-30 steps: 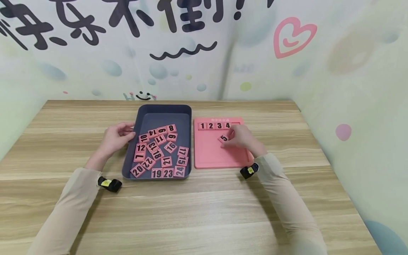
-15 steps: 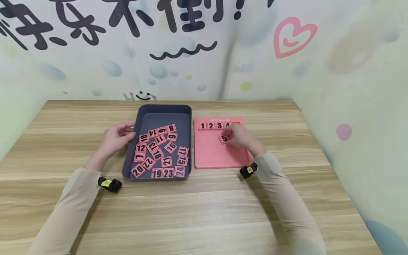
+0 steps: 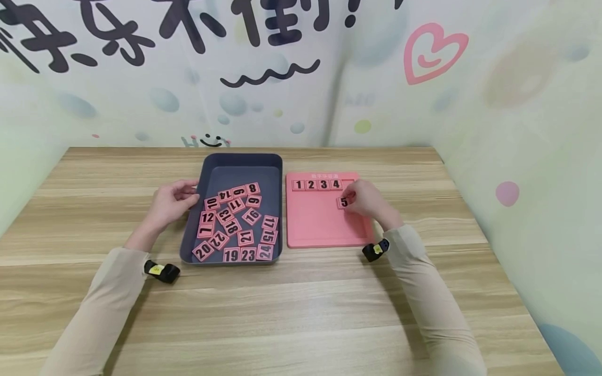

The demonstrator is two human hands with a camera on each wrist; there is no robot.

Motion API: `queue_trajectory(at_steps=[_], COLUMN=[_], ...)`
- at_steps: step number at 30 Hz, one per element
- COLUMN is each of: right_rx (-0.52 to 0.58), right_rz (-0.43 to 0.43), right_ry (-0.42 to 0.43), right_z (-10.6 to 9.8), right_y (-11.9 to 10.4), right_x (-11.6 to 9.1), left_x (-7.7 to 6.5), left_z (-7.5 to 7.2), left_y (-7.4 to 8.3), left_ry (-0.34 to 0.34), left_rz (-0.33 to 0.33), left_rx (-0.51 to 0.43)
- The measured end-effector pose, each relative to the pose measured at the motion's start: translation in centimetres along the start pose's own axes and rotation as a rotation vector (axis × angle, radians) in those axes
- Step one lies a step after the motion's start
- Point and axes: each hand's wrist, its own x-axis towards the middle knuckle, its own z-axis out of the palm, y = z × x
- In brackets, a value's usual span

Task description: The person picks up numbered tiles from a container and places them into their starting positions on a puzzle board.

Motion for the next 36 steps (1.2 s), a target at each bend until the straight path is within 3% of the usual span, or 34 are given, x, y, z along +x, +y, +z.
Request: queue_trajectory(at_steps=[6, 13, 27, 36], right_rx=[-0.049, -0.030, -0.077, -0.011], right_rz=[0.062, 0.029, 0.085, 0.159], right_ry=[0.008, 0.045, 0.052, 0.083], right_z=[-0.5, -0.9, -1.0, -0.8], right_y=[0.3, 1.3, 1.5, 2.0], right_x=[-0.1, 0.2, 1.4, 2.2], left_x=[0.1, 0.1, 0.3, 0.2], left_z=[0.0, 0.0, 0.1, 0.0], left_y=[-0.1, 0.0, -0.2, -0.2], left_ry=[-0.004, -0.004, -0.002, -0.006], left_rz=[0.004, -0.003, 0.006, 0.003], left_rx=[0.001, 0.006, 0.007, 0.014])
